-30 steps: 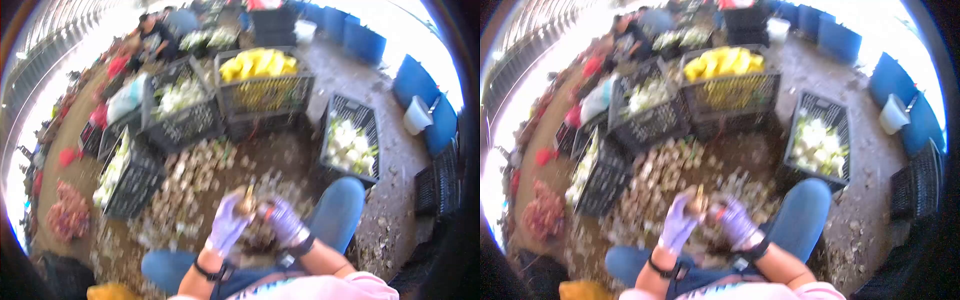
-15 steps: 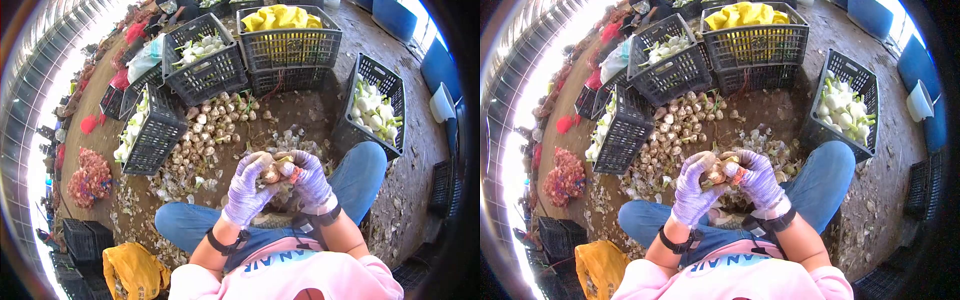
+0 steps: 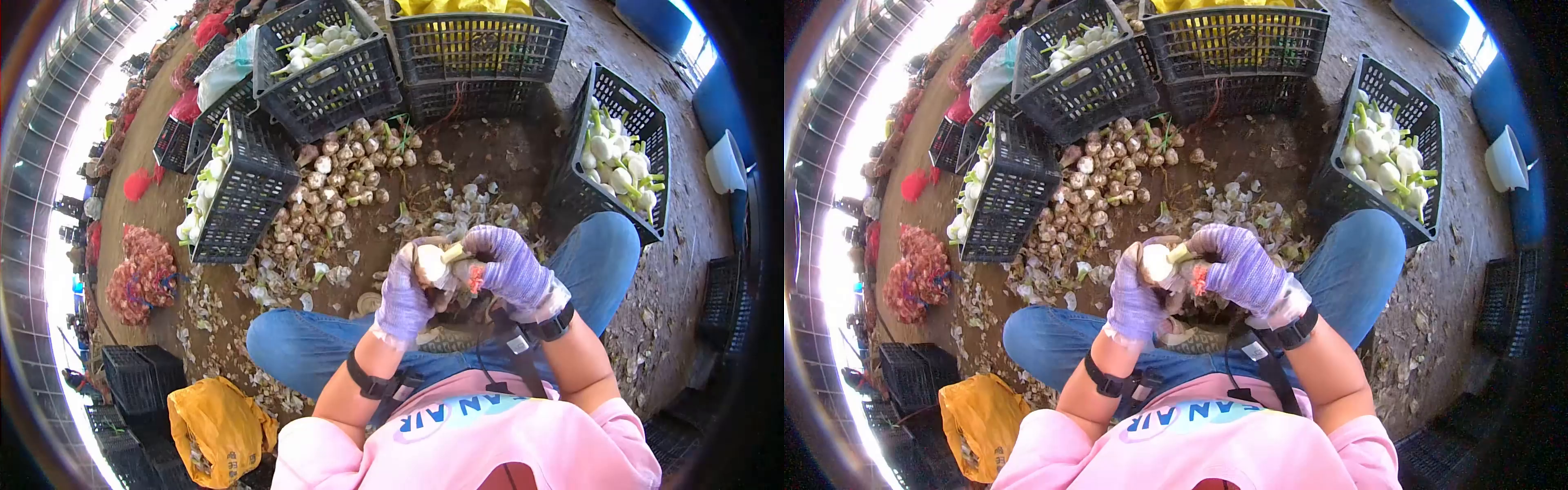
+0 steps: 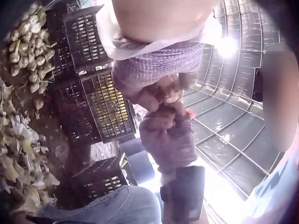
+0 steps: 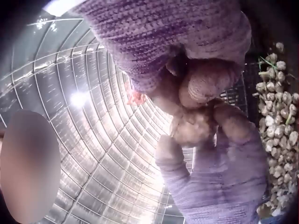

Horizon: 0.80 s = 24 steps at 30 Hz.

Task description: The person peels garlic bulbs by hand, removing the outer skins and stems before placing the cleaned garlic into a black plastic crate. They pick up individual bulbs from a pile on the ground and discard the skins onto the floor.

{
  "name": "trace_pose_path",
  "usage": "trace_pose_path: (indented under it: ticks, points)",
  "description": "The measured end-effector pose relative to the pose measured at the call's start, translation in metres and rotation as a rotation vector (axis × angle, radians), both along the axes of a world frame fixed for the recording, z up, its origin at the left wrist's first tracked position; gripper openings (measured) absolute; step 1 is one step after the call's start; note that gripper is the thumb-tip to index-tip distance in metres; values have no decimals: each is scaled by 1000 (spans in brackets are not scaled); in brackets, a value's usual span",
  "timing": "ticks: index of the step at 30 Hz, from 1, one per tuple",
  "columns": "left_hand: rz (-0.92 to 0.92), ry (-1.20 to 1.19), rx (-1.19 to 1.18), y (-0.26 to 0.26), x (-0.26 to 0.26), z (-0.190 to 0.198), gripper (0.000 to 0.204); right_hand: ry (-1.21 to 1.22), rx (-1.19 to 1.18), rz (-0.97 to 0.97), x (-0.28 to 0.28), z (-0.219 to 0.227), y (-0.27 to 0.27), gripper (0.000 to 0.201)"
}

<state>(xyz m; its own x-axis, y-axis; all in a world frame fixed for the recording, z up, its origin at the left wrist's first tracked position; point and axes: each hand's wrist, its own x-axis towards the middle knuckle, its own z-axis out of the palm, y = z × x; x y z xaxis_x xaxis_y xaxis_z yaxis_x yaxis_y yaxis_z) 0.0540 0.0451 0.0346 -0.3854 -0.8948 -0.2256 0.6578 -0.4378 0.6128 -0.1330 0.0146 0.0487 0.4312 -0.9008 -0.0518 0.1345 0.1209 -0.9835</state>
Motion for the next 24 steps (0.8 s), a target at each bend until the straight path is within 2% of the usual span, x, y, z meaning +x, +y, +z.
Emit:
trace_pose_path:
  ticks: [1,3,4,5,7,8,9,11,12,15,17,19,21,23,24]
  points:
    - [4,0,4,-1,-4,-1,55,0,4,4,3,0,0,22]
    - [147,-116,61,-8,-12,-2,56,99,-120,-127,7,3,0,22]
    - [177,-276,-32,-10,-12,-2,59,76,-62,-158,10,-7,1,22]
    - [178,-273,-31,-8,-15,-2,59,79,-61,-156,12,-12,0,22]
    - [409,-749,-340,-1,-24,-3,61,248,-535,-270,20,-16,0,23]
    - [485,-881,-406,-1,-30,-4,58,175,-445,-291,27,-15,7,21]
    - [488,-883,-401,1,-28,0,58,174,-443,-286,27,-16,12,21]
    - [341,-437,-118,3,-24,16,55,-710,501,-65,24,-16,16,22]
    - [369,-400,-104,2,-23,9,53,-730,531,-135,31,-14,16,25]
    - [344,-269,-14,-1,-23,16,53,-829,481,-83,33,-5,16,31]
    - [359,-203,-24,-4,-21,17,53,-909,514,-135,34,-11,15,35]
    - [272,-38,-86,-6,-15,9,56,-1205,713,-84,30,-18,12,34]
    - [270,-44,-51,-7,-9,-1,63,-1177,771,-100,29,-12,12,31]
    - [152,-9,-148,-11,-9,9,70,-1234,792,-127,28,-14,11,28]
    - [109,93,-263,-12,-18,22,73,-1068,663,-257,24,-8,9,25]
